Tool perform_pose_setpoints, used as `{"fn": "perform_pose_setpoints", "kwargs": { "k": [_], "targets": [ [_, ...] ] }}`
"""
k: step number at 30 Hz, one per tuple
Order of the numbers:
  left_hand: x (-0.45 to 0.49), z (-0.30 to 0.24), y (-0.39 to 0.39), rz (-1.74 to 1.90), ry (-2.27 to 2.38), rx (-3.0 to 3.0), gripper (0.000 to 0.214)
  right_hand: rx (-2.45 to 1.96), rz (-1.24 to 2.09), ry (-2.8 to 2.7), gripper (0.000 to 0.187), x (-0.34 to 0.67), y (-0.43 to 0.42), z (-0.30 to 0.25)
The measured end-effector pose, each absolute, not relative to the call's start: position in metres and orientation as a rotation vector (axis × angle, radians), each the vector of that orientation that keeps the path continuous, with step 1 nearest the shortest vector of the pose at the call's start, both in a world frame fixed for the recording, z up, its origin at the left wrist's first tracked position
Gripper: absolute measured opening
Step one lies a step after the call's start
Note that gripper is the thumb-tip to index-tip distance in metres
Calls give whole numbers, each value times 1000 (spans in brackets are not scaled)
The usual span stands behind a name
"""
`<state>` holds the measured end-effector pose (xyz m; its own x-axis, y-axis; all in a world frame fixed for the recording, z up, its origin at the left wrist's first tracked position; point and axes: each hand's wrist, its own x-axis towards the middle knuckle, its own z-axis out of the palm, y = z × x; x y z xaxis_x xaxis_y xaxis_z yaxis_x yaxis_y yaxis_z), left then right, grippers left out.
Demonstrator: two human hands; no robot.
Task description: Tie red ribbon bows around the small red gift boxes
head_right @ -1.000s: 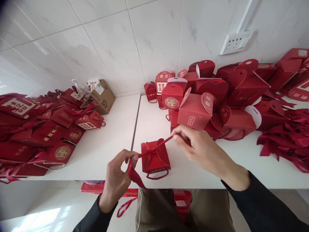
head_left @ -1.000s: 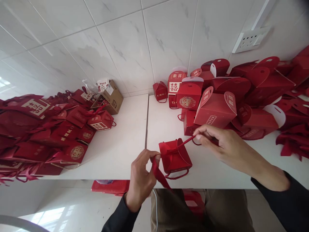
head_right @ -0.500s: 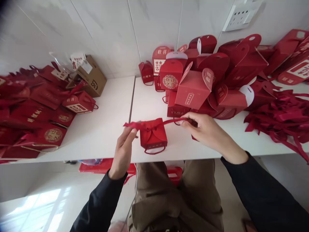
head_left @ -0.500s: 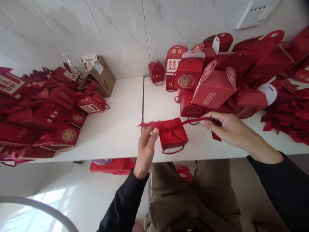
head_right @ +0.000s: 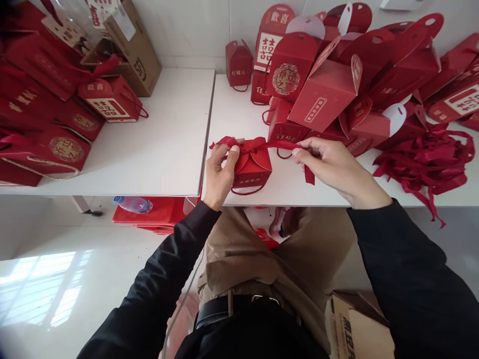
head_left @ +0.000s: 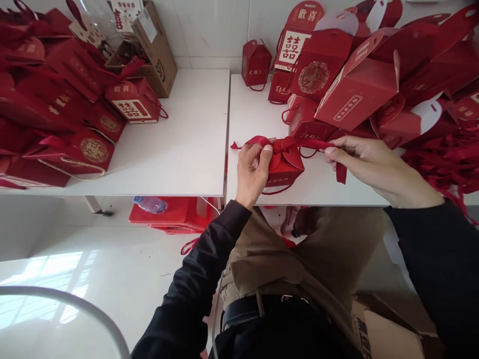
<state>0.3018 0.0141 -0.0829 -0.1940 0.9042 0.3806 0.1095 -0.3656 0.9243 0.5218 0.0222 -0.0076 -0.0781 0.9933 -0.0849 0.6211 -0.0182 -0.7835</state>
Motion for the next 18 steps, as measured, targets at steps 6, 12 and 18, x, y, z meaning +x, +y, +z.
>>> {"fn": "perform_pose_setpoints", "kwargs": {
  "k": [6, 12, 18],
  "targets": [
    [302, -84, 17, 1619, 1210, 1401, 29, -1703, 922, -1741, 16, 524, 16, -10],
    [301, -83, 16, 1612, 1221, 1399, 29, -1681, 929, -1771, 23, 528, 17, -19],
    [296, -85, 19, 1592, 1317, 1438, 28, -1613, 975, -1854, 24, 524, 25, -26]
  ]
}}
